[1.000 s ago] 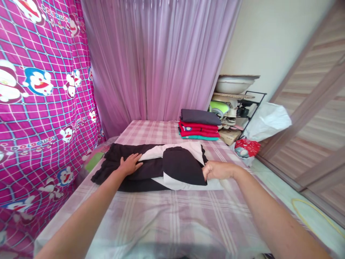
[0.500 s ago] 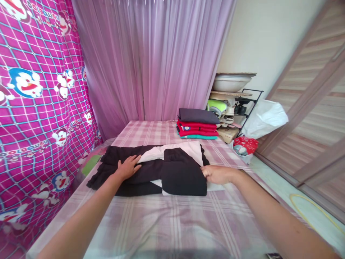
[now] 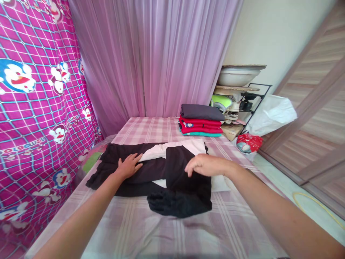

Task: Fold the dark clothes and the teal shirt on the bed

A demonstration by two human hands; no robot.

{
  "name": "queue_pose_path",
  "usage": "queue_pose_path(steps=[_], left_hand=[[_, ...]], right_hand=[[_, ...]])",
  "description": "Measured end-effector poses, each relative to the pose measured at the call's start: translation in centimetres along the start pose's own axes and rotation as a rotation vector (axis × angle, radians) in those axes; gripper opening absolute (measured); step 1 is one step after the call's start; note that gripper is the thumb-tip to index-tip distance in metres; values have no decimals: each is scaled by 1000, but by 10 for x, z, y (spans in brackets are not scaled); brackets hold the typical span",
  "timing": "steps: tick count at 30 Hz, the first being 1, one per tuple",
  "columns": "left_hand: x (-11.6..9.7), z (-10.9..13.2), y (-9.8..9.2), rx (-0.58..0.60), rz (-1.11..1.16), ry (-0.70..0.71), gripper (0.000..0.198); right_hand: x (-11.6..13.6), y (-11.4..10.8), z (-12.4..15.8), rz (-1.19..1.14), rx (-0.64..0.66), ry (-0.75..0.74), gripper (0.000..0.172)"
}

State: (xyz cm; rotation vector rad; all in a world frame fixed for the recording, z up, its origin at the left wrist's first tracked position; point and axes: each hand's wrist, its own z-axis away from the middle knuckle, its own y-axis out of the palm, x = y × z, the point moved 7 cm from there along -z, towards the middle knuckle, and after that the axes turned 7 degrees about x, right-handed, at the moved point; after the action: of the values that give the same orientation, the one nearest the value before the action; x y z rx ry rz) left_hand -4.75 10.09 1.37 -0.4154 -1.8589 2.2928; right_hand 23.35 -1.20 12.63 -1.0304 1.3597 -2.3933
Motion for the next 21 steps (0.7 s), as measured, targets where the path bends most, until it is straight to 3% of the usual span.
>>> queue_pose_path(steps=[4, 7, 10, 13, 17, 19, 21], left_hand=[[0, 0, -1, 0, -4, -9, 56], [-1, 1, -1, -16, -18, -12, 56], [-3, 4, 0, -18, -25, -23, 57], [-5, 6, 0, -2, -14, -18, 57], [-2, 4, -10, 59, 21, 3, 56], [-5, 1, -23, 54, 32, 11, 51], [-17, -4, -42, -27, 23, 22, 51]], right_hand=[[-41, -62, -26, 85, -461, 215, 40], [-53, -81, -61, 132, -629, 276, 48], [-71, -66, -90, 204, -576, 350, 52], [-120, -27, -92, 212, -369, 638, 53], [-163, 0, -79, 228, -375, 752, 57], [-169, 3, -79, 261, -395, 759, 57], [-168, 3, -82, 297, -421, 757, 56]])
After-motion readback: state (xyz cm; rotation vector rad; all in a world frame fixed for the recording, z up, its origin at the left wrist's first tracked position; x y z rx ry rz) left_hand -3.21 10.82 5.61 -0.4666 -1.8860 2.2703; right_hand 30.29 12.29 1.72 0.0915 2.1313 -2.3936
